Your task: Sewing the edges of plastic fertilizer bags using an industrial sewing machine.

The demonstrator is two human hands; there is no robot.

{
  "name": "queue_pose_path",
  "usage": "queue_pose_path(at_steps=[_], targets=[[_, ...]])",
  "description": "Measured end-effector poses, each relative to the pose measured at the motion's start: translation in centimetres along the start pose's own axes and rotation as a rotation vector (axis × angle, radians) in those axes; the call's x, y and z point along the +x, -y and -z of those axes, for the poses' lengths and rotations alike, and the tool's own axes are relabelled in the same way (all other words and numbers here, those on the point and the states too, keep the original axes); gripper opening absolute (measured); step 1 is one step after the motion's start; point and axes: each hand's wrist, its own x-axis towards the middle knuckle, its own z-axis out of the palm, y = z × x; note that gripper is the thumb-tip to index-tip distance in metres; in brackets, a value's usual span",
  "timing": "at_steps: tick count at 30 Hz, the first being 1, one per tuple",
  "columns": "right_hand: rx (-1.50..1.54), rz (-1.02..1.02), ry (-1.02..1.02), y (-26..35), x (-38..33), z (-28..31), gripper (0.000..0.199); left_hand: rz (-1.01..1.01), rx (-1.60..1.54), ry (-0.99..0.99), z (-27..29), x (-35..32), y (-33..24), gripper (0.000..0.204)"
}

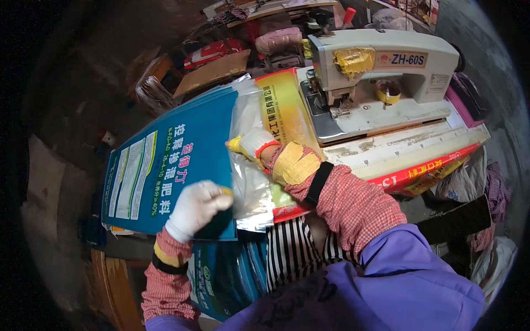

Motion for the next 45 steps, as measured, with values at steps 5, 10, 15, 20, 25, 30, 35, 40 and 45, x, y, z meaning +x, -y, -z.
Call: queue_pose_path(at_steps=[5,10,15,20,25,30,35,40,45], targets=[[0.328,0.418,-0.032,2.3,0.8,-3.7,0.049,0.382,-0.602,-0.406,-0.8,4.5,4.7,0.035],[0.159,0.249,0.084,2.8,-2.7,0.3,0.047,0.439,-0.648,-0.524,1.5,3.3,5.0,0.018],[-0.469,0.211,0.034,-4.0,-1.6,1.5,0.035,0.216,-0.881,-0.925,9.8,-3.9,7.2,0.019],[-0.129,1.078,-0.452,2.3,-6.7,0.4,0.02,0.197,-0.893,-0.811,6.4,-2.0,3.4,0.015],[-0.322,0.802,0.218,8.7,-5.8,-5.2,0.029,0.188,-0.791,-0.769,6.6,-1.2,0.0,0.015],[0.372,0.265,-0.205,2.6,5.8,-0.7,0.032,0.119,-0.73,-1.265,11.7,-6.3,-1.3,0.009],[1.066,0.391,0.221,2.1,2.7,-1.5,0.045,0.256,-0.474,-0.901,9.2,-7.3,-2.4,0.014],[0.799,0.313,-0.393,5.4,0.8,0.1,0.069,-0.222,-0.302,0.52,-1.3,-7.3,-3.0,0.011],[1.433,0.205,0.017,4.2,-0.3,-3.9,0.048,-0.164,-0.182,0.364,4.9,-1.2,-6.0,0.015]])
